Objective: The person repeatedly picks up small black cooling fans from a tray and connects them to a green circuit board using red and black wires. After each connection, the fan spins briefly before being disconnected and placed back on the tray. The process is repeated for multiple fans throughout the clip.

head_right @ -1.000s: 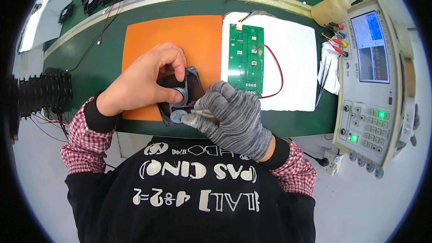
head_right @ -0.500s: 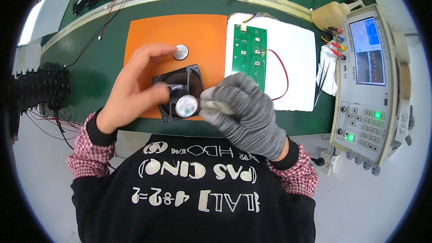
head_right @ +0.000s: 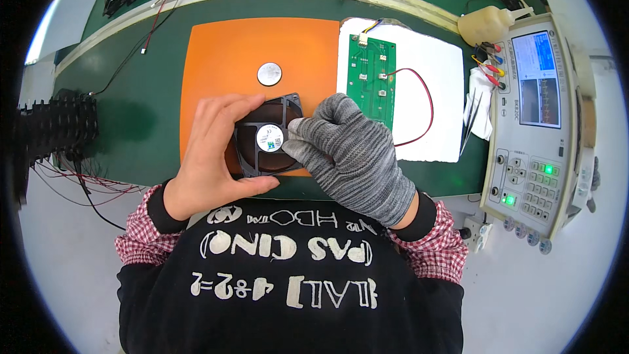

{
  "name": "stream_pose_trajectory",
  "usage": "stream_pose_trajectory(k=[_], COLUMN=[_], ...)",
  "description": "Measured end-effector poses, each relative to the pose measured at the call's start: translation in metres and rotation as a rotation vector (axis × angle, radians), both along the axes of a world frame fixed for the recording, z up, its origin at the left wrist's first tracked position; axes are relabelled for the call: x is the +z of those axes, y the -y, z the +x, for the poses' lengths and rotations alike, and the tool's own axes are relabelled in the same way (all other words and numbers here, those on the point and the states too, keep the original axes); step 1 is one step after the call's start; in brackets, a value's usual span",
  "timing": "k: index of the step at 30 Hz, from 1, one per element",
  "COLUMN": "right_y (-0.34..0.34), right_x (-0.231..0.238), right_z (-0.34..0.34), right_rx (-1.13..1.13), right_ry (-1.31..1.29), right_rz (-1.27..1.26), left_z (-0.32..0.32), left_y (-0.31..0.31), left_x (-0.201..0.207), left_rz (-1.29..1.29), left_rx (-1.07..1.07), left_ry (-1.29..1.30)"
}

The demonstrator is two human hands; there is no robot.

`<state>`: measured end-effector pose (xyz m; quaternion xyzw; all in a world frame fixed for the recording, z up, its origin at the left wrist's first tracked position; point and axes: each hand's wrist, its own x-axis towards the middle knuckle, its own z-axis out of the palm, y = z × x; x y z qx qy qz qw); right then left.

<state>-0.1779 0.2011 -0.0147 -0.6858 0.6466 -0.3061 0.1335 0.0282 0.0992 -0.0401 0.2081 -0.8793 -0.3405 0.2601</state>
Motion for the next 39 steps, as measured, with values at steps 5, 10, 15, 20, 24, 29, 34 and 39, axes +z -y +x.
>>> stream_pose_trajectory(k=[5, 10, 15, 20, 24, 29, 34, 39], right_y=[0.002, 0.002, 0.001, -0.003, -0.024, -0.015, -0.019, 0.006], right_x=[0.002, 0.002, 0.007, 0.017, 0.024, 0.049, 0.0, 0.006], right_z=[-0.001, -0.001, -0.002, 0.009, -0.01, -0.067, -0.131, -0.095], right_rx=[0.024, 0.034, 0.069, 0.046, -0.051, -0.526, -0.362, -0.15], right_ry=[-0.025, -0.054, -0.111, -0.374, -0.731, -0.086, -0.565, -0.309], right_rz=[-0.021, -0.006, -0.005, 0.076, -0.368, -0.839, -0.234, -0.216], left_z=[0.0, 0.004, 0.014, 0.006, 0.006, 0.001, -0.025, -0.021], left_y=[0.001, 0.001, -0.002, -0.004, -0.006, -0.008, -0.003, 0.011], left_x=[-0.001, 0.002, -0.003, -0.012, -0.005, 0.003, 0.027, 0.048], left_rz=[-0.009, 0.011, -0.241, -0.343, -0.38, -0.287, -0.311, -0.652], left_rx=[-0.008, -0.027, -0.081, -0.115, -0.122, -0.061, -0.086, -0.126], left_ry=[-0.002, 0.006, -0.013, -0.034, -0.006, 0.019, 0.338, -0.057])
